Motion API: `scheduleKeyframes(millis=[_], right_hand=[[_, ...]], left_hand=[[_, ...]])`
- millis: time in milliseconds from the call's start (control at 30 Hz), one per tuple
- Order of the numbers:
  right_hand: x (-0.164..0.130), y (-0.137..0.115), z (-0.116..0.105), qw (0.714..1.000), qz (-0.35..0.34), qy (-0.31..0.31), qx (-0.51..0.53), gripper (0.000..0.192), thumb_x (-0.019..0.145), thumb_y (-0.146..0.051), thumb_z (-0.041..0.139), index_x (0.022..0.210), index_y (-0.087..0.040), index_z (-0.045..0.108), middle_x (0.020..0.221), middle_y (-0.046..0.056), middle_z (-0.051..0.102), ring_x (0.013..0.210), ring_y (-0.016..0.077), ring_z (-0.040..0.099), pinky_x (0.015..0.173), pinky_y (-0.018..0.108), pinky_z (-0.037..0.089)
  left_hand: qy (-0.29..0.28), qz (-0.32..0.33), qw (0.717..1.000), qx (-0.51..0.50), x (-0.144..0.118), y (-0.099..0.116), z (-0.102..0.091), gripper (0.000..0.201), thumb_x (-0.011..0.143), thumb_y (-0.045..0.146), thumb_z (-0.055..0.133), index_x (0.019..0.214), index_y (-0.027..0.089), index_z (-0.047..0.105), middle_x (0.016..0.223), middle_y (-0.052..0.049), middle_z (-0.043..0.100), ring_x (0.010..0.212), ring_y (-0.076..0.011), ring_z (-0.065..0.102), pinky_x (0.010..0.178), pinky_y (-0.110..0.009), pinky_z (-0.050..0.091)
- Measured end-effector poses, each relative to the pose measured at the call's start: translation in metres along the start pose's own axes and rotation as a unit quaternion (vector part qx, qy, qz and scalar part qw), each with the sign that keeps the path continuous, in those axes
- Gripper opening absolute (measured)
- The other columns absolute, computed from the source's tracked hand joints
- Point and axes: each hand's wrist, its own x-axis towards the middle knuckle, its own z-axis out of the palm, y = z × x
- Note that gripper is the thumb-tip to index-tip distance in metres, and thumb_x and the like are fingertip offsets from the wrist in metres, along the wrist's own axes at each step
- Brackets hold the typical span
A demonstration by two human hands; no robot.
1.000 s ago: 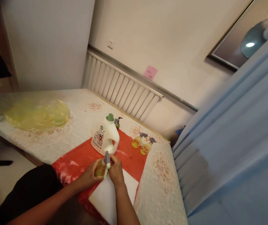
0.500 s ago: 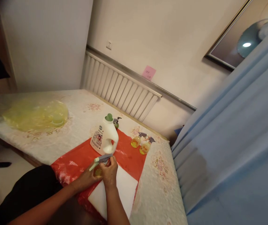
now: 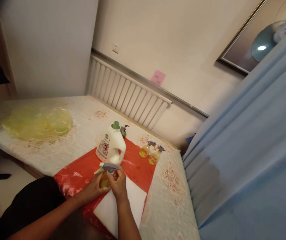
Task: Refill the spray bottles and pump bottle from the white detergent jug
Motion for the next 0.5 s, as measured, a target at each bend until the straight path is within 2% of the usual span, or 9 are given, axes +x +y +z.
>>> scheduleKeyframes(millis=[167, 400, 500], right_hand=[[0.002, 0.001, -0.005, 0.999, 0.018, -0.018, 0.025, 0.013, 0.068, -0.022, 0.068, 0.081, -0.018, 0.067, 0.069, -0.004, 0.058, 0.063, 0.0135, 0.052, 0.061, 0.025, 0.045], [0.002, 0.006, 0.012, 0.997, 0.06, 0.044, 0.017, 0.022, 0.062, -0.019, 0.071, 0.079, -0.02, 0.057, 0.072, -0.004, 0.059, 0.065, 0.0149, 0.055, 0.063, 0.026, 0.047], [0.002, 0.005, 0.014, 0.997, 0.062, 0.052, 0.009, 0.024, 0.061, -0.018, 0.072, 0.08, -0.02, 0.057, 0.07, -0.005, 0.057, 0.062, 0.0147, 0.053, 0.062, 0.026, 0.046]], left_hand=[[0.003, -0.009, 1.0, -0.006, -0.001, -0.001, 0.001, 0.065, 0.072, 0.02, 0.072, 0.133, 0.02, 0.048, 0.133, -0.014, 0.061, 0.123, -0.0321, 0.059, 0.106, -0.049, 0.046], [-0.001, -0.01, 1.0, -0.009, -0.001, -0.002, 0.0, 0.067, 0.069, 0.018, 0.071, 0.132, 0.022, 0.047, 0.131, -0.012, 0.061, 0.122, -0.0308, 0.058, 0.105, -0.047, 0.046], [0.004, -0.014, 1.0, -0.006, -0.001, -0.001, 0.0, 0.067, 0.069, 0.018, 0.071, 0.132, 0.022, 0.047, 0.131, -0.012, 0.061, 0.123, -0.0309, 0.057, 0.107, -0.048, 0.045]])
